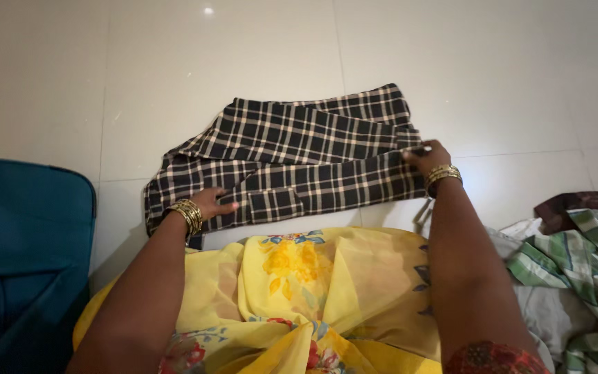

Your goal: The person folds a plaid shirt by hand and places it inside a blue zippered bag on the floor.

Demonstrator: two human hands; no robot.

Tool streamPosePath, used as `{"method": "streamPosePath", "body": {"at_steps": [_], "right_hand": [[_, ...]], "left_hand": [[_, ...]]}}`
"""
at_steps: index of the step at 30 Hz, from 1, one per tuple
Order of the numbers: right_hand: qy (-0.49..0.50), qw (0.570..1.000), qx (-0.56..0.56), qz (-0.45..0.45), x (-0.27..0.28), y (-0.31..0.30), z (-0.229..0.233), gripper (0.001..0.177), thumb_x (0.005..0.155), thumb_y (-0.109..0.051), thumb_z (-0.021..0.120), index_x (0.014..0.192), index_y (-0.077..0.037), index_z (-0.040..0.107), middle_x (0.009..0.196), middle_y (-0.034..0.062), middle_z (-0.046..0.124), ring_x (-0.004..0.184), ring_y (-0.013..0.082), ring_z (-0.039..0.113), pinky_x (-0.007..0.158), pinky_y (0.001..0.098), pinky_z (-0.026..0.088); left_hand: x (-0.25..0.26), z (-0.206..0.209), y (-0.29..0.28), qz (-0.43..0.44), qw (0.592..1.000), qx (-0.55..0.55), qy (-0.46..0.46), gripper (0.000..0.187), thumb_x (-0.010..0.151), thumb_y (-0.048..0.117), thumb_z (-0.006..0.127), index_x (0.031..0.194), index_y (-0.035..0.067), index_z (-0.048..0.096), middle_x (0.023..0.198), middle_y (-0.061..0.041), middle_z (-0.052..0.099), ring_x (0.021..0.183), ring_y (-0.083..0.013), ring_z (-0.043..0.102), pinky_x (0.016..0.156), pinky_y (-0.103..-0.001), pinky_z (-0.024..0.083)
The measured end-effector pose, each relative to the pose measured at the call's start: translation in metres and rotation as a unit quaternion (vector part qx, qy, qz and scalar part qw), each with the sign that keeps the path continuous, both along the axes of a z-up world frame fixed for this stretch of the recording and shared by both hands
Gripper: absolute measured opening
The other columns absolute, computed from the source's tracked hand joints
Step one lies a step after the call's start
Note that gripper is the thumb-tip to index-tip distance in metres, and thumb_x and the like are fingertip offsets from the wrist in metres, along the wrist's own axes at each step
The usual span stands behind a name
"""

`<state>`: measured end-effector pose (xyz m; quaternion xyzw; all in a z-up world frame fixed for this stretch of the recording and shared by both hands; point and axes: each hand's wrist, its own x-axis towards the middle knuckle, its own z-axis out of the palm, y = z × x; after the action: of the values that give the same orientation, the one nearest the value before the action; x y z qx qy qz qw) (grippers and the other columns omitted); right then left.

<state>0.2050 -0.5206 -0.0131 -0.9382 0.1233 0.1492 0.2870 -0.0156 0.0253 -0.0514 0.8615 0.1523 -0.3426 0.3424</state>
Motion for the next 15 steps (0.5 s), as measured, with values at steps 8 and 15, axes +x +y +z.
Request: {"method": "streamPosePath", "body": {"at_steps": [8,15], "right_hand": [[-0.065,0.996,-0.056,0.011,-0.003,-0.043,-0.041,0.038,0.082,-0.021,0.086,0.117,-0.011,0.075,0.115,0.0167,0.077,0.101,0.0283,0.075,0.093,0.0414,0.060],[-0.124,0.981,-0.135,0.061,-0.003,0.001,-0.008,0.036,0.083,-0.025,0.081,0.117,-0.020,0.072,0.129,0.0067,0.066,0.126,0.0293,0.051,0.106,0.0526,0.040]], "left_hand": [[0.000,-0.023,0.009,-0.067,0.991,0.110,0.039,0.087,0.080,0.054,0.079,0.150,0.013,0.048,0.157,-0.013,0.043,0.145,-0.0310,0.043,0.117,-0.043,0.039],[0.008,0.044,0.004,0.054,0.994,0.095,-0.012,0.044,0.086,0.044,0.078,0.116,0.012,0.073,0.117,-0.010,0.075,0.105,-0.0252,0.072,0.092,-0.042,0.059]]}}
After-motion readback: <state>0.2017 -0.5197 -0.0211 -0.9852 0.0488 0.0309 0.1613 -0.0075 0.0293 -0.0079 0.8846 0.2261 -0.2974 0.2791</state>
